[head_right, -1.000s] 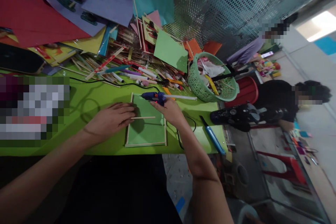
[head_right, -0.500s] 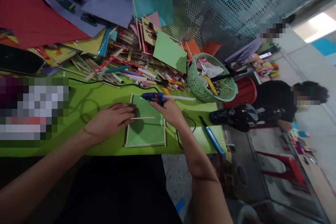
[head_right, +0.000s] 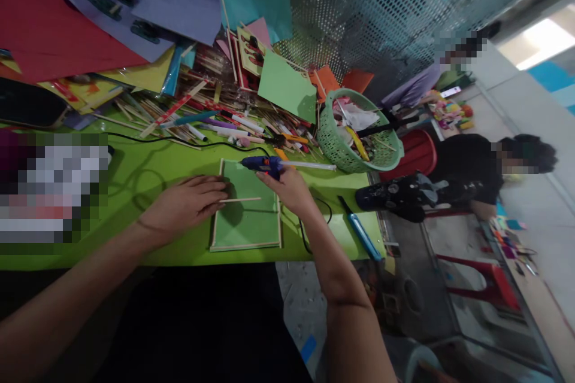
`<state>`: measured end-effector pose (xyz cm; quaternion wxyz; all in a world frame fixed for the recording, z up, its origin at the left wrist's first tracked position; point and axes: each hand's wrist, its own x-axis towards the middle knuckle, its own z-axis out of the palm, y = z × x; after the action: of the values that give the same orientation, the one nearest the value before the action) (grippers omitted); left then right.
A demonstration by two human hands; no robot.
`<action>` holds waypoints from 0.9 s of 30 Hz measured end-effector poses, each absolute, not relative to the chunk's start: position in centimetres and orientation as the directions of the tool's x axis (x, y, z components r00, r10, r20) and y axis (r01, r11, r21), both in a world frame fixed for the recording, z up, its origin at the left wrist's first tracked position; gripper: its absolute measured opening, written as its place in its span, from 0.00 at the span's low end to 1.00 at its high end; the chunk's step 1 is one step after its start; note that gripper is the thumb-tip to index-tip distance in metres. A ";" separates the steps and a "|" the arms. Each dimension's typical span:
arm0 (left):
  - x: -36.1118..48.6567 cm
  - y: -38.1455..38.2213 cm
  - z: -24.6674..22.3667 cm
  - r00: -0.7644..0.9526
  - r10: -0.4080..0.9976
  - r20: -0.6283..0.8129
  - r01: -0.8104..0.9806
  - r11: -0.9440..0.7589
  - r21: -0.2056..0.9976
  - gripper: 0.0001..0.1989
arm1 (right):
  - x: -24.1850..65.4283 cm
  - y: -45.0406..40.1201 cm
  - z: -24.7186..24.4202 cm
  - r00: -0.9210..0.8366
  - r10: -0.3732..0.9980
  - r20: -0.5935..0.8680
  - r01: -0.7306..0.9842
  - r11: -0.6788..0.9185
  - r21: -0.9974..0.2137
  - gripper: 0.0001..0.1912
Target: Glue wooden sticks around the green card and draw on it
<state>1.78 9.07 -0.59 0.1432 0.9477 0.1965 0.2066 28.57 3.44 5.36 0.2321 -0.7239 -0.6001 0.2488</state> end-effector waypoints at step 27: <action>1.8 9.1 -1.0 0.831 0.417 0.370 0.301 -0.894 0.332 0.16 | 28.2 3.6 5.5 0.143 0.986 -0.081 0.783 -0.163 -0.600 0.26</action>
<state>1.84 9.06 -1.04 0.1309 0.9477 0.1892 0.2212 28.22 3.58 5.47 0.2147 -0.7249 -0.6103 0.2366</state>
